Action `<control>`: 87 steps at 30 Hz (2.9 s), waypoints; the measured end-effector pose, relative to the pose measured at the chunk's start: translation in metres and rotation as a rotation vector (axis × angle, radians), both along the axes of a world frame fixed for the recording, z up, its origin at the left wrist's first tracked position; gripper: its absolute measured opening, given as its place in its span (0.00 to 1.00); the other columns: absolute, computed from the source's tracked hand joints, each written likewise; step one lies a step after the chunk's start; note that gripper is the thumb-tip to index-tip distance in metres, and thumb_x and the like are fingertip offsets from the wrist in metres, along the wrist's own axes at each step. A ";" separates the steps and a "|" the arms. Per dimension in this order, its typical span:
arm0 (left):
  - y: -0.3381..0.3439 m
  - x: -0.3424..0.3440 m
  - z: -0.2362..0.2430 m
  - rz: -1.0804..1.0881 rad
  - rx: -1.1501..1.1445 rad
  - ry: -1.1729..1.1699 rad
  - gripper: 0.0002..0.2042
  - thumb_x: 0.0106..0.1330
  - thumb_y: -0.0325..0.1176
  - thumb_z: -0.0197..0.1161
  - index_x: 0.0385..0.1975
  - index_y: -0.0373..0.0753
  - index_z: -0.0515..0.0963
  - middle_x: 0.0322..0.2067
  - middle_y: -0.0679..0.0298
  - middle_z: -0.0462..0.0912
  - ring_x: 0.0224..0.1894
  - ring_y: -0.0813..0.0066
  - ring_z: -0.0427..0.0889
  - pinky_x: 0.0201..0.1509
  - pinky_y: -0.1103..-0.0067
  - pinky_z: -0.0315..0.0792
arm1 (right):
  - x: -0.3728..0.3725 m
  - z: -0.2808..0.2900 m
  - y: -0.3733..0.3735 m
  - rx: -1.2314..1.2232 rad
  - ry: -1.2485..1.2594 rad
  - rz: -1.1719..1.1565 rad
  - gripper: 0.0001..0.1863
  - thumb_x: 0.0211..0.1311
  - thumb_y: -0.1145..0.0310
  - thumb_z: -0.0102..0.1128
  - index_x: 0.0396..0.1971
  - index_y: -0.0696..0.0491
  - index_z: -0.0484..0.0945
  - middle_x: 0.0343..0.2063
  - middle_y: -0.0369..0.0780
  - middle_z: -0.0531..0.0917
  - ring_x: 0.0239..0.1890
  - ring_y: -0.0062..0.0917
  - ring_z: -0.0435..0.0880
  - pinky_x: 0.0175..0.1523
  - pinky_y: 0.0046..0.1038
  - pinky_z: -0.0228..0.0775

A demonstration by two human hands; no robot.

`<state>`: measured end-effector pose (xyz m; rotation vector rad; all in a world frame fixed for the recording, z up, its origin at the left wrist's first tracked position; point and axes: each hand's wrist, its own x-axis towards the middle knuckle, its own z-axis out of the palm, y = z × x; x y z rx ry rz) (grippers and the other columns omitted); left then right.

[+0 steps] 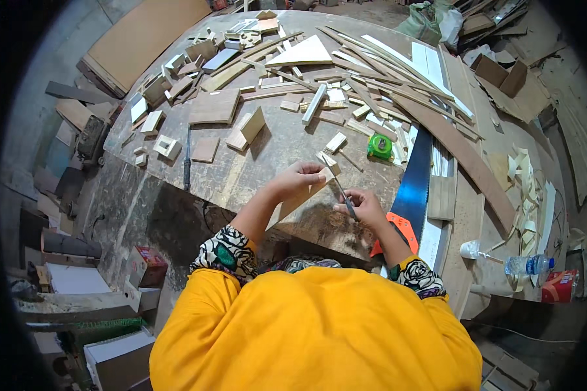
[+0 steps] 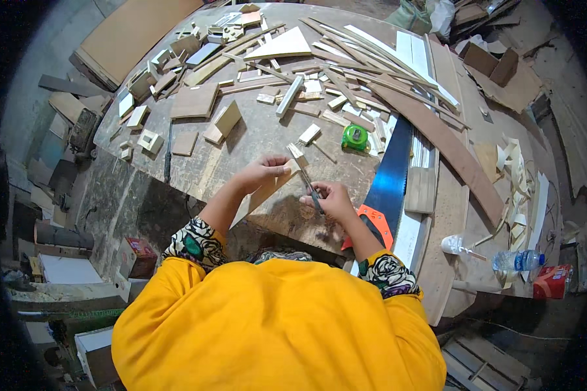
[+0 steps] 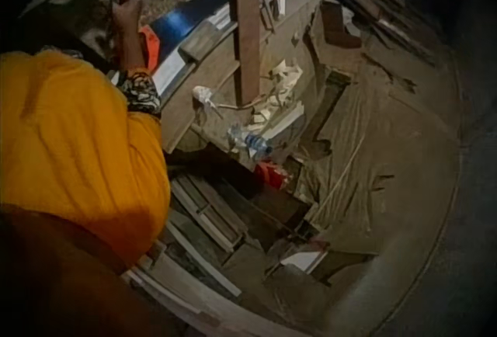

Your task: The person cuts small wooden pieces using a hand saw and then trims them with scissors. They repeatedly pick up wood pieces, saw them on a workbench, and use scissors to refine the edges. The person also stacks the cut pieces on the table.

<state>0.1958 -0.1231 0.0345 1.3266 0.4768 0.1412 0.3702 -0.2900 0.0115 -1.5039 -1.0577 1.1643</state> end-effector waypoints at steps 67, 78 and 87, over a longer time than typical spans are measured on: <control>0.043 -0.088 0.105 -0.011 0.307 -0.496 0.13 0.63 0.37 0.63 0.35 0.31 0.79 0.27 0.69 0.79 0.30 0.86 0.74 0.33 0.88 0.68 | -0.130 0.161 0.024 0.070 -0.571 -0.131 0.24 0.38 0.55 0.77 0.32 0.54 0.78 0.13 0.28 0.66 0.18 0.11 0.62 0.23 0.19 0.51; 0.068 -0.118 0.094 -0.114 0.237 -0.506 0.11 0.63 0.35 0.64 0.32 0.32 0.77 0.25 0.73 0.75 0.28 0.88 0.70 0.31 0.88 0.65 | -0.180 0.154 0.036 0.136 -0.747 -0.261 0.25 0.38 0.48 0.75 0.22 0.55 0.78 0.10 0.35 0.71 0.14 0.20 0.68 0.22 0.25 0.60; 0.073 -0.123 0.092 -0.165 0.206 -0.507 0.12 0.61 0.36 0.65 0.32 0.32 0.78 0.25 0.73 0.76 0.28 0.88 0.70 0.31 0.88 0.65 | -0.191 0.159 0.042 0.031 -0.861 -0.253 0.30 0.36 0.40 0.72 0.27 0.52 0.78 0.13 0.38 0.74 0.18 0.28 0.75 0.26 0.29 0.66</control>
